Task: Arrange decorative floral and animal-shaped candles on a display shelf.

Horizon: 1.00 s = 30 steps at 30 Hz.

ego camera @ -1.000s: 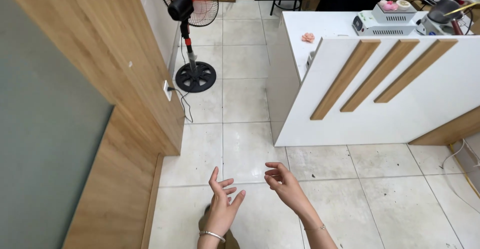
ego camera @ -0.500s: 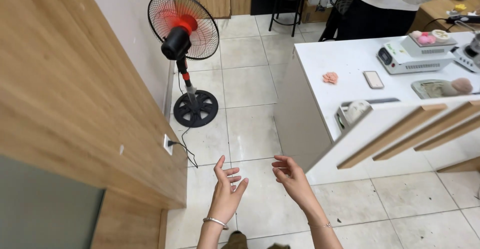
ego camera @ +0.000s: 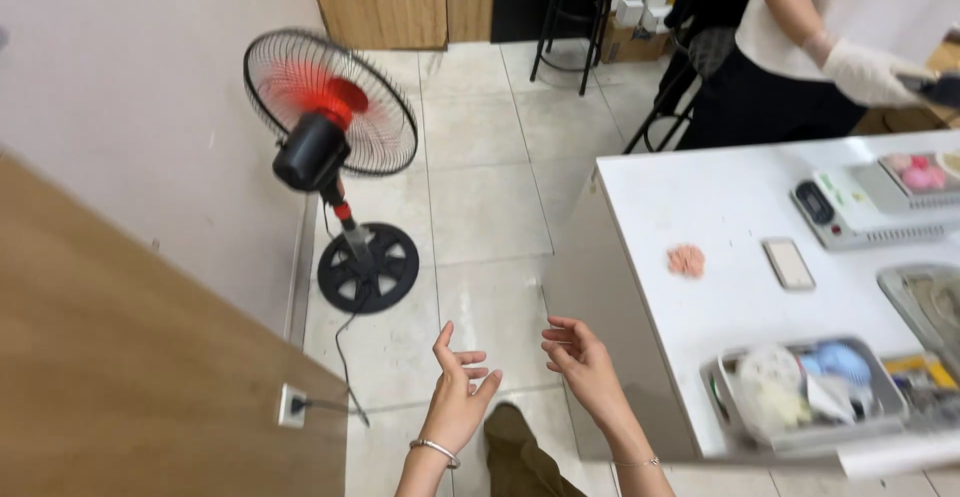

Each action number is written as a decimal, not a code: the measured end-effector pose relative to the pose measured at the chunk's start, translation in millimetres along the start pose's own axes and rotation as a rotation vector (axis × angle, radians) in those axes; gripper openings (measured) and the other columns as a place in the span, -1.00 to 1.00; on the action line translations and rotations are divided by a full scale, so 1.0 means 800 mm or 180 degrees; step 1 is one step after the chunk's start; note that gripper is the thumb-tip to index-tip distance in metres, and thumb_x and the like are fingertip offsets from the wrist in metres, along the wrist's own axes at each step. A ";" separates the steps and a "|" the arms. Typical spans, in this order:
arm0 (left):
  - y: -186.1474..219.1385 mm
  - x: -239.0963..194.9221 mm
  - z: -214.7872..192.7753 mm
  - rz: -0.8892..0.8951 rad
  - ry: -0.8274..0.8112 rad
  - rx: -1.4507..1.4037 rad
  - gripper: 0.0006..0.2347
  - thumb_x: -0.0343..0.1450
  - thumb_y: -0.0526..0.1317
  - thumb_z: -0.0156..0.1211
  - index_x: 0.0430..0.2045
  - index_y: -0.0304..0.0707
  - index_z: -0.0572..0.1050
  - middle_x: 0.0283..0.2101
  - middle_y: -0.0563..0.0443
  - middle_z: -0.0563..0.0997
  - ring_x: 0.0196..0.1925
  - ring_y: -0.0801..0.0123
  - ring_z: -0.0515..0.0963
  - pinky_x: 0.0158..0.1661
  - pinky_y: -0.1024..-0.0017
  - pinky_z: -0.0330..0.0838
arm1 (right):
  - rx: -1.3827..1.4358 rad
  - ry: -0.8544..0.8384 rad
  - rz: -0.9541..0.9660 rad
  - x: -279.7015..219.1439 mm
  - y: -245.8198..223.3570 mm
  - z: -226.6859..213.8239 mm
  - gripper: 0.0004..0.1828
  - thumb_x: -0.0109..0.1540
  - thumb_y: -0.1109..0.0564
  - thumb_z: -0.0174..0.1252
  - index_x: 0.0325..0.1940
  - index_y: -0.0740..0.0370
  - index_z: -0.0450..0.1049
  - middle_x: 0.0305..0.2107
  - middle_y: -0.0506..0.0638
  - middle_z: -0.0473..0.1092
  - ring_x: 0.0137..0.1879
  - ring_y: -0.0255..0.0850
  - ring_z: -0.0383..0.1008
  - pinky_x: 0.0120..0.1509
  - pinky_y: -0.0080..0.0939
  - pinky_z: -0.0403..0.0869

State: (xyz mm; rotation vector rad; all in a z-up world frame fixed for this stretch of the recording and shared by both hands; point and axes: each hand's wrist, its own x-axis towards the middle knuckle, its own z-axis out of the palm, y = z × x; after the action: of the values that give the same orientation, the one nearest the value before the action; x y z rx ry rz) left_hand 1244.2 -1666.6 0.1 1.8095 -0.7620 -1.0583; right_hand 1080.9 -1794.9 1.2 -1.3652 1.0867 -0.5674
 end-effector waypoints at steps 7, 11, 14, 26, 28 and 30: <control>0.098 0.204 0.009 0.0253 0.0156 -0.0209 -0.17 0.38 -0.22 0.26 0.39 -0.11 -0.31 0.08 -0.15 0.52 0.03 0.25 0.65 -0.03 0.33 0.58 | -0.0178 0.0122 -0.0065 0.215 -0.083 -0.046 -0.61 0.27 0.17 0.12 0.20 0.24 0.46 0.01 0.05 0.51 0.02 -0.22 0.56 0.07 -0.19 0.63; 0.139 0.301 0.001 0.0268 0.0232 -0.0295 -0.18 0.37 -0.24 0.27 0.38 -0.08 -0.27 0.06 -0.12 0.55 0.01 0.26 0.66 -0.07 0.37 0.57 | -0.0222 0.0132 0.0060 0.319 -0.120 -0.053 -0.63 0.29 0.17 0.09 0.19 0.22 0.48 -0.01 0.04 0.52 0.03 -0.22 0.56 0.08 -0.17 0.62; 0.151 0.383 -0.010 0.0268 0.0242 -0.0360 -0.19 0.36 -0.27 0.27 0.38 -0.07 -0.24 0.04 -0.14 0.56 -0.01 0.27 0.66 -0.09 0.38 0.58 | -0.0233 0.0184 0.0203 0.390 -0.149 -0.049 -0.64 0.31 0.16 0.07 0.19 0.20 0.47 -0.04 0.02 0.56 0.06 -0.26 0.58 0.09 -0.18 0.61; 0.249 0.733 -0.115 0.0523 -0.0285 -0.0300 -0.33 0.40 -0.24 0.26 0.34 -0.16 -0.06 -0.02 -0.14 0.63 -0.01 0.26 0.68 -0.03 0.39 0.57 | -0.0083 0.0413 0.0223 0.712 -0.231 -0.003 -0.60 0.31 0.20 0.01 0.24 0.21 0.42 -0.11 0.04 0.63 0.06 -0.26 0.59 0.10 -0.20 0.55; 0.279 0.790 -0.136 0.0600 -0.0416 -0.0332 -0.35 0.41 -0.24 0.24 0.33 -0.18 -0.04 -0.03 -0.14 0.62 0.00 0.26 0.67 -0.01 0.40 0.58 | -0.0036 0.0503 0.0136 0.763 -0.252 0.006 -0.60 0.30 0.20 0.03 0.25 0.22 0.41 -0.11 0.05 0.62 0.06 -0.25 0.58 0.10 -0.18 0.55; 0.299 0.845 -0.143 0.0621 -0.0449 -0.0225 -0.44 0.40 -0.24 0.25 0.27 -0.18 0.11 -0.03 -0.10 0.63 0.00 0.30 0.66 -0.03 0.38 0.58 | -0.0048 0.0619 0.0099 0.808 -0.265 0.005 -0.60 0.30 0.20 0.03 0.24 0.23 0.42 -0.12 0.05 0.62 0.05 -0.23 0.59 0.09 -0.20 0.56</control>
State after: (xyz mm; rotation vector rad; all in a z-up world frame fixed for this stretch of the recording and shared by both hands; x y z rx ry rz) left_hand 1632.1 -2280.3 7.7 1.5783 -0.9536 -1.0773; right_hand 1421.0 -2383.5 19.7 -1.3240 1.2687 -0.6809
